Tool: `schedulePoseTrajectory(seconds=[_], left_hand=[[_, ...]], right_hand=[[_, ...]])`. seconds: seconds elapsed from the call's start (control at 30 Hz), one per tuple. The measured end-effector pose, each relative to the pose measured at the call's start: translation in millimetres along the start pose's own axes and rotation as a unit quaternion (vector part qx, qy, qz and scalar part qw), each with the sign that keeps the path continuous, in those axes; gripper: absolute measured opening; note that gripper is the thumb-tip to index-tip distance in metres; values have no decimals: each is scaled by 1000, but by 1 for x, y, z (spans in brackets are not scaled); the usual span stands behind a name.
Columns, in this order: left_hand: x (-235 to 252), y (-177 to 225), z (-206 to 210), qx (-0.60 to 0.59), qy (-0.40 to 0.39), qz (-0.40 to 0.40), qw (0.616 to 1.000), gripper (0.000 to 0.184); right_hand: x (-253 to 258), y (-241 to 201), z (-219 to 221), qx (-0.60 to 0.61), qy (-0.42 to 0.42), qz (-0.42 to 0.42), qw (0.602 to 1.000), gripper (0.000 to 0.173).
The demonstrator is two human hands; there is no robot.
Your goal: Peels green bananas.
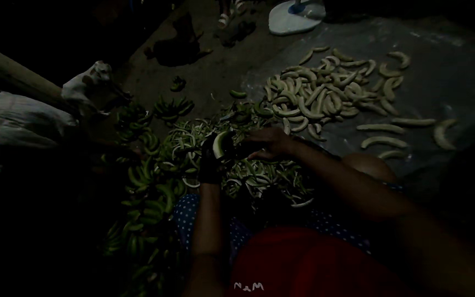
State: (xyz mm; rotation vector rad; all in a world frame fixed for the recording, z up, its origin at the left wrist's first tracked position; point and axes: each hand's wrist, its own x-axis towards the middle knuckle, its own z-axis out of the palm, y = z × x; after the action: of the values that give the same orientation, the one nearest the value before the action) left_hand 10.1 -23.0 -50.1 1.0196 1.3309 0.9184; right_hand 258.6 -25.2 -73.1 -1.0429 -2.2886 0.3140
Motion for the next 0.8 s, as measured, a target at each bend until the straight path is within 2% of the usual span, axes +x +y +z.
schedulePoseTrajectory(seconds=[0.07, 0.1, 0.17, 0.23, 0.27, 0.4, 0.47, 0.53, 0.57, 0.6, 0.67, 0.7, 0.77, 0.8], left_hand=[[7, -6, -4, 129, -6, 10, 992, 31], [12, -7, -7, 139, -34, 18, 990, 32], [6, 0, -1, 31, -53, 6, 998, 30], [8, -7, 7, -134, -68, 26, 988, 29], [9, -12, 6, -148, -81, 37, 985, 33], [9, -10, 9, -97, -54, 14, 994, 33], [10, -12, 8, 22, -45, 14, 999, 36], [5, -14, 7, 168, -25, 25, 985, 43], [2, -11, 8, 193, -17, 20, 981, 46], [0, -5, 9, 185, -15, 13, 983, 45], [3, 0, 16, 84, -24, 47, 995, 30], [6, 1, 19, 69, -34, 66, 995, 31], [12, 1, 22, 138, -31, 105, 984, 40], [14, 1, 26, 124, -23, 104, 987, 39]], right_hand=[[-2, -2, -1, -21, 4, -7, 1000, 53], [-3, -2, 0, -32, 15, -13, 999, 53], [-4, -2, 2, -48, 37, -22, 998, 52], [-5, -2, 4, -54, 50, -22, 997, 51], [-5, -2, 4, -55, 54, -20, 997, 51], [-7, -7, 5, -43, 49, 6, 998, 51], [-7, -11, 4, -16, 27, 39, 999, 48], [-4, -16, -1, 8, -15, 83, 996, 45], [-3, -17, -1, 17, -33, 105, 994, 45], [-3, -16, 1, 21, -37, 115, 992, 46], [-2, -16, 5, 29, -20, 119, 992, 45], [-1, -17, 5, 32, -17, 126, 991, 44], [4, -21, 0, 40, -38, 165, 985, 45], [6, -21, 0, 42, -50, 191, 979, 46]])
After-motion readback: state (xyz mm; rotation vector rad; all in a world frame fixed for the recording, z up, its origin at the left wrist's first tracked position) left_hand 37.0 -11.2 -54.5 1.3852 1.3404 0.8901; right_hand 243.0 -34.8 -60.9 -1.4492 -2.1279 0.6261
